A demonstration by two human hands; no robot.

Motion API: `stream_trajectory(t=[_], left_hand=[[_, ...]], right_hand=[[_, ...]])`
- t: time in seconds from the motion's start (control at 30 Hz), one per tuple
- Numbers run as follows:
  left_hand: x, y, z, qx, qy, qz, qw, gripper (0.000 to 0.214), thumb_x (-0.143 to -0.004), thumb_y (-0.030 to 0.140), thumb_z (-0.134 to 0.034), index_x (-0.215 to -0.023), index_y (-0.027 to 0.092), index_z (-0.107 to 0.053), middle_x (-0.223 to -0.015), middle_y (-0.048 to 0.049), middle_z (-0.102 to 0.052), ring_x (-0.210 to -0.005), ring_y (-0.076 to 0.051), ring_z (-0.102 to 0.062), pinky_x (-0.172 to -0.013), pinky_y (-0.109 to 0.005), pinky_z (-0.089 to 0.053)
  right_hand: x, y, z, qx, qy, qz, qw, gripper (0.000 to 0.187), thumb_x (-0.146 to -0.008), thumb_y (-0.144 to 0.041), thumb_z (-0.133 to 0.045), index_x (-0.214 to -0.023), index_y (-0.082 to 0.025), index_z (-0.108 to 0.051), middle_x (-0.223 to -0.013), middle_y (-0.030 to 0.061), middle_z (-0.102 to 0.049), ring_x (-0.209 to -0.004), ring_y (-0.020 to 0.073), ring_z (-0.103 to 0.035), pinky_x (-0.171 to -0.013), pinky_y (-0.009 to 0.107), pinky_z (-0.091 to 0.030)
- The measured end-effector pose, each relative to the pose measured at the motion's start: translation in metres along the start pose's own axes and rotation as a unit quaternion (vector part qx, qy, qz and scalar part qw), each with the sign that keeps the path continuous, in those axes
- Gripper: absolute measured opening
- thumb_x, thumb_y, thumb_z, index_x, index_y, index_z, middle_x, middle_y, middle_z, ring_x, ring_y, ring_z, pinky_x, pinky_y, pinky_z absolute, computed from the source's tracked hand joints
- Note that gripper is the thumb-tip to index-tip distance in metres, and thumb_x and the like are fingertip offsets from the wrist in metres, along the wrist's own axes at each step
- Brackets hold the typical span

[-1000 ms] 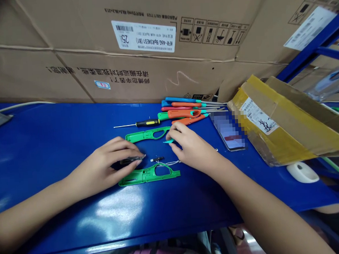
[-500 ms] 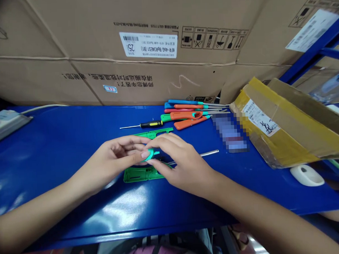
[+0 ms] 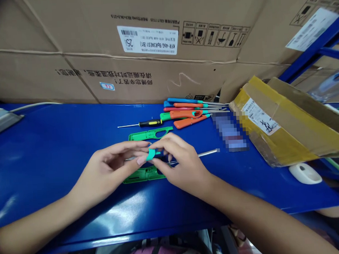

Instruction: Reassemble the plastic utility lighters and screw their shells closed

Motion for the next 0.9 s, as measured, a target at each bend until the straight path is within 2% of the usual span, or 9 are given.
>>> stream_trajectory(t=[0.1,0.2,0.3,0.37,0.47,0.63,0.7,0.8,0.9], left_hand=[[0.003,-0.001,-0.003,0.013,-0.008,-0.038,0.999,0.035,-0.077,0.021,-0.082,-0.111,0.020,-0.075,-0.102,-0.0038,-0.079,-0.093,-0.020,-0.077,-0.081,-0.028,-0.067],[0.003,0.001,0.000,-0.062,0.011,-0.144,0.988,0.026,-0.082,0.018,-0.080,-0.107,0.023,-0.079,-0.106,-0.0033,-0.077,-0.093,-0.016,-0.076,-0.079,-0.024,-0.066],[0.006,0.007,0.001,-0.190,0.008,-0.273,0.943,0.018,-0.086,0.015,-0.077,-0.102,0.024,-0.081,-0.109,-0.0045,-0.075,-0.097,-0.015,-0.071,-0.082,-0.023,-0.061],[0.008,0.010,-0.002,-0.257,-0.019,-0.320,0.912,0.021,-0.089,0.014,-0.073,-0.106,0.023,-0.080,-0.116,-0.0061,-0.072,-0.099,-0.015,-0.067,-0.087,-0.027,-0.059],[0.009,0.012,-0.007,-0.314,-0.058,-0.337,0.886,0.024,-0.093,0.013,-0.068,-0.113,0.023,-0.078,-0.125,-0.0084,-0.067,-0.110,-0.019,-0.063,-0.094,-0.032,-0.056],[0.009,0.010,-0.010,-0.294,-0.106,-0.328,0.892,0.034,-0.093,0.015,-0.068,-0.127,0.016,-0.069,-0.127,-0.0117,-0.063,-0.111,-0.017,-0.065,-0.098,-0.028,-0.057],[0.007,0.009,-0.008,-0.271,-0.096,-0.323,0.902,0.043,-0.088,0.017,-0.074,-0.131,0.015,-0.066,-0.126,-0.0115,-0.064,-0.111,-0.017,-0.067,-0.097,-0.027,-0.059],[0.004,0.007,-0.003,-0.225,-0.073,-0.314,0.919,0.050,-0.082,0.018,-0.081,-0.130,0.016,-0.066,-0.122,-0.0102,-0.066,-0.104,-0.017,-0.070,-0.085,-0.023,-0.064],[0.003,0.008,0.001,-0.246,-0.061,-0.349,0.902,0.037,-0.082,0.014,-0.080,-0.119,0.015,-0.072,-0.116,-0.0098,-0.071,-0.100,-0.015,-0.072,-0.085,-0.020,-0.063]], right_hand=[[-0.002,0.002,0.003,-0.078,0.039,-0.046,0.995,0.017,-0.084,-0.019,-0.076,-0.100,-0.022,-0.071,-0.090,0.0015,-0.057,-0.071,0.0117,-0.055,-0.061,0.026,-0.051],[-0.002,0.003,0.001,-0.148,0.026,-0.082,0.985,0.017,-0.083,-0.020,-0.077,-0.099,-0.021,-0.071,-0.088,0.0016,-0.058,-0.074,0.0123,-0.057,-0.065,0.027,-0.052],[0.000,0.004,-0.003,-0.198,-0.015,-0.122,0.972,0.018,-0.082,-0.017,-0.074,-0.099,-0.019,-0.068,-0.090,0.0022,-0.063,-0.076,0.0123,-0.060,-0.070,0.028,-0.054],[0.003,0.004,-0.006,-0.223,-0.049,-0.146,0.963,0.020,-0.080,-0.014,-0.072,-0.098,-0.019,-0.066,-0.091,0.0012,-0.065,-0.077,0.0118,-0.063,-0.073,0.027,-0.054],[0.007,0.003,-0.009,-0.253,-0.090,-0.176,0.947,0.026,-0.077,-0.010,-0.069,-0.100,-0.020,-0.064,-0.091,-0.0007,-0.068,-0.082,0.0117,-0.066,-0.077,0.025,-0.055],[0.009,0.001,-0.010,-0.285,-0.116,-0.200,0.930,0.034,-0.072,-0.002,-0.068,-0.099,-0.022,-0.061,-0.090,-0.0035,-0.066,-0.083,0.0100,-0.066,-0.078,0.022,-0.054],[0.009,0.003,-0.009,-0.320,-0.103,-0.216,0.917,0.035,-0.072,-0.003,-0.072,-0.099,-0.022,-0.061,-0.092,-0.0036,-0.066,-0.084,0.0087,-0.066,-0.078,0.020,-0.054],[0.008,0.007,-0.008,-0.373,-0.095,-0.252,0.888,0.036,-0.072,-0.005,-0.077,-0.098,-0.021,-0.059,-0.092,-0.0029,-0.067,-0.086,0.0078,-0.067,-0.080,0.019,-0.055],[0.007,0.010,-0.006,-0.427,-0.105,-0.270,0.856,0.033,-0.074,-0.006,-0.077,-0.097,-0.020,-0.058,-0.089,-0.0035,-0.067,-0.084,0.0063,-0.067,-0.078,0.017,-0.054]])
Point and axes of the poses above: each hand's wrist, its own x-axis away from the middle knuckle, its own z-axis out of the back of the hand, y = z × x, the point moved 4 cm from there along -x, towards the middle knuckle
